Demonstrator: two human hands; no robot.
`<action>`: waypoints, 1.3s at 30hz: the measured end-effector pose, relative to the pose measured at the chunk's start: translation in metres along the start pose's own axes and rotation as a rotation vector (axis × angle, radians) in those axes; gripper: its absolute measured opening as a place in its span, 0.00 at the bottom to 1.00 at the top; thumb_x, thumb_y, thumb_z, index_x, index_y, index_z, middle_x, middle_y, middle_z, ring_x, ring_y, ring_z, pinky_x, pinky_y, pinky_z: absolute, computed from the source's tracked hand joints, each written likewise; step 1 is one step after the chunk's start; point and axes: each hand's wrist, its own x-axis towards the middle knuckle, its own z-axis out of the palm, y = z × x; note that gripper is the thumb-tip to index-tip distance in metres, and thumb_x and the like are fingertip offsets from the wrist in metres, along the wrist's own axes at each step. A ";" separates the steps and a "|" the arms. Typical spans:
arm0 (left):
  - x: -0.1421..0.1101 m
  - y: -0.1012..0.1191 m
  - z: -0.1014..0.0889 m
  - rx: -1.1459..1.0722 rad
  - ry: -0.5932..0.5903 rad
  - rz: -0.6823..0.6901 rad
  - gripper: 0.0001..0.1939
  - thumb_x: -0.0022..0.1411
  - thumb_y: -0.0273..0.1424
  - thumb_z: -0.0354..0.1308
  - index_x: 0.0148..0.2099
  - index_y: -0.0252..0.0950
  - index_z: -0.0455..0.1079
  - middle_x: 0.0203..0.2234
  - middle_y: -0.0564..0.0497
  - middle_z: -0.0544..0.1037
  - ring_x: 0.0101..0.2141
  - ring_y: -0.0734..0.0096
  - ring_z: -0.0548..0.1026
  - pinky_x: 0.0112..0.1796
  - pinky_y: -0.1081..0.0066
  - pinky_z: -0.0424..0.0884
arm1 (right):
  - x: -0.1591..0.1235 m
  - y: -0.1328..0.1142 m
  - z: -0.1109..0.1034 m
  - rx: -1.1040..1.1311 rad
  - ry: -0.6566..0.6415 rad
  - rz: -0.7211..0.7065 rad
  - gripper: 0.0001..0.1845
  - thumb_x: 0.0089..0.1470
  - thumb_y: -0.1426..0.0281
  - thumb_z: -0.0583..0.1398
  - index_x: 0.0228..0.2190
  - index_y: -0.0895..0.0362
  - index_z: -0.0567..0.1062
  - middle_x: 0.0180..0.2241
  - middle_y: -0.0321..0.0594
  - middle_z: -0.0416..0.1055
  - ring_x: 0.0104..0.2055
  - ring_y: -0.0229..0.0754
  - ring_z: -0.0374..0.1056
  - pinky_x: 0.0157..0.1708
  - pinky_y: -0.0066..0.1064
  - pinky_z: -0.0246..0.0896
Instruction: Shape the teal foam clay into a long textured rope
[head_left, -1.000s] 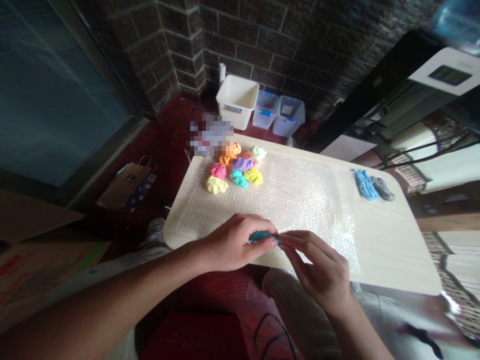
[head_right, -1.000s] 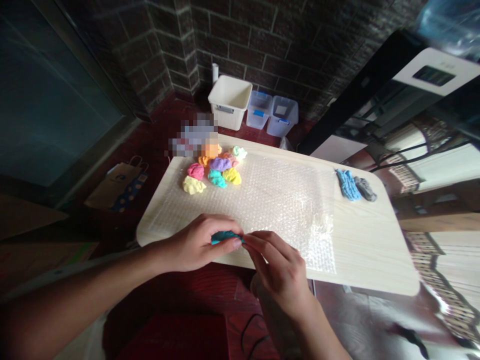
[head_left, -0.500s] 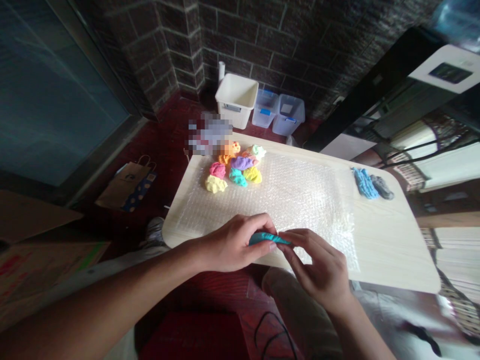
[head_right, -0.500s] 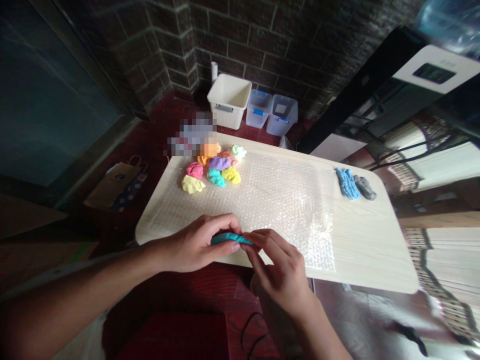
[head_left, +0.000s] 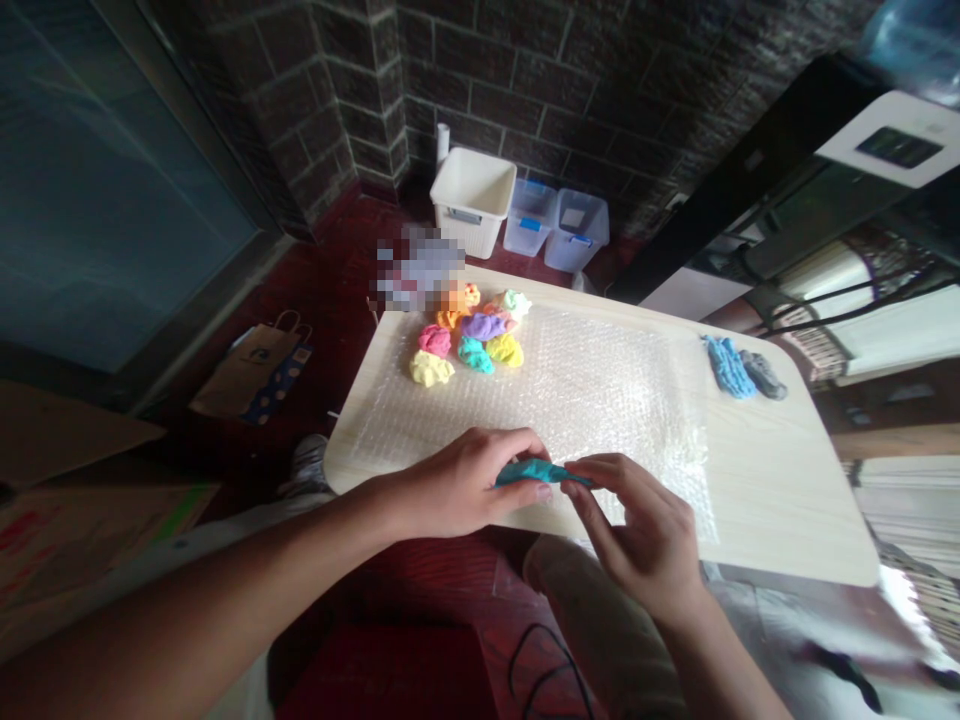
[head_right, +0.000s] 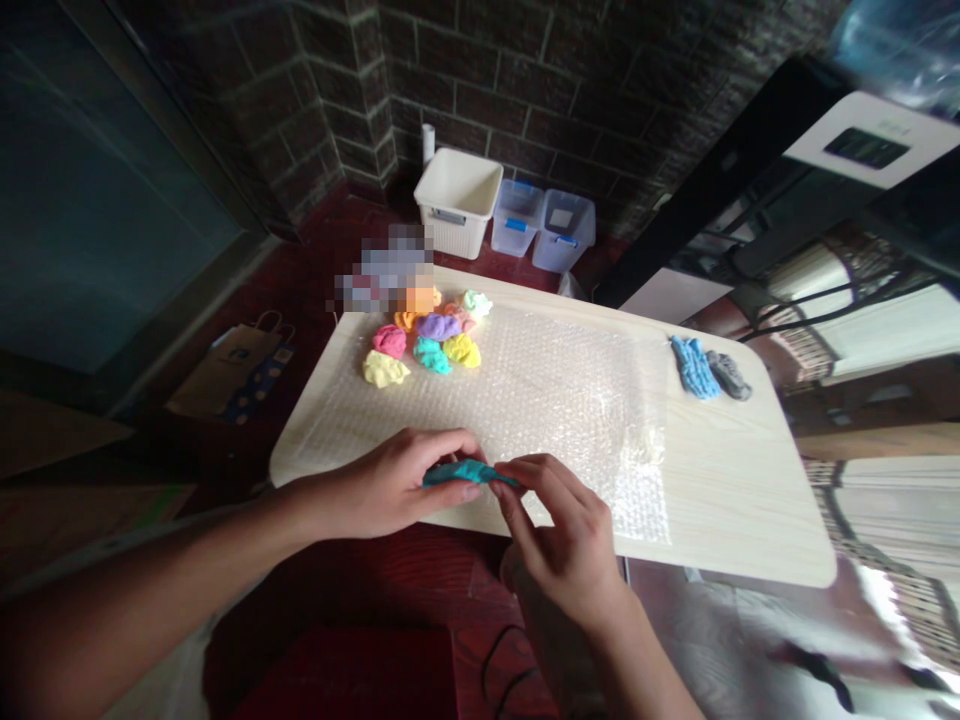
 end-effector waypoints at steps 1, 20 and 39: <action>0.001 0.000 0.000 -0.004 -0.005 0.003 0.08 0.69 0.32 0.60 0.47 0.33 0.73 0.35 0.51 0.78 0.36 0.71 0.74 0.37 0.71 0.65 | 0.000 0.000 0.000 0.007 -0.001 0.002 0.14 0.61 0.78 0.65 0.48 0.56 0.78 0.39 0.42 0.79 0.38 0.42 0.77 0.37 0.32 0.73; 0.001 0.004 -0.001 0.017 0.035 0.088 0.06 0.72 0.29 0.57 0.44 0.32 0.73 0.32 0.54 0.76 0.34 0.76 0.72 0.36 0.75 0.64 | 0.000 0.001 0.005 0.285 0.006 0.190 0.12 0.62 0.76 0.65 0.46 0.51 0.81 0.41 0.42 0.79 0.42 0.44 0.77 0.41 0.35 0.73; 0.001 0.003 -0.002 -0.003 0.021 0.115 0.09 0.73 0.33 0.57 0.48 0.33 0.75 0.36 0.51 0.79 0.37 0.72 0.75 0.39 0.73 0.66 | -0.003 0.009 0.002 0.255 0.008 0.160 0.12 0.59 0.77 0.67 0.43 0.51 0.83 0.38 0.39 0.83 0.38 0.42 0.79 0.38 0.32 0.75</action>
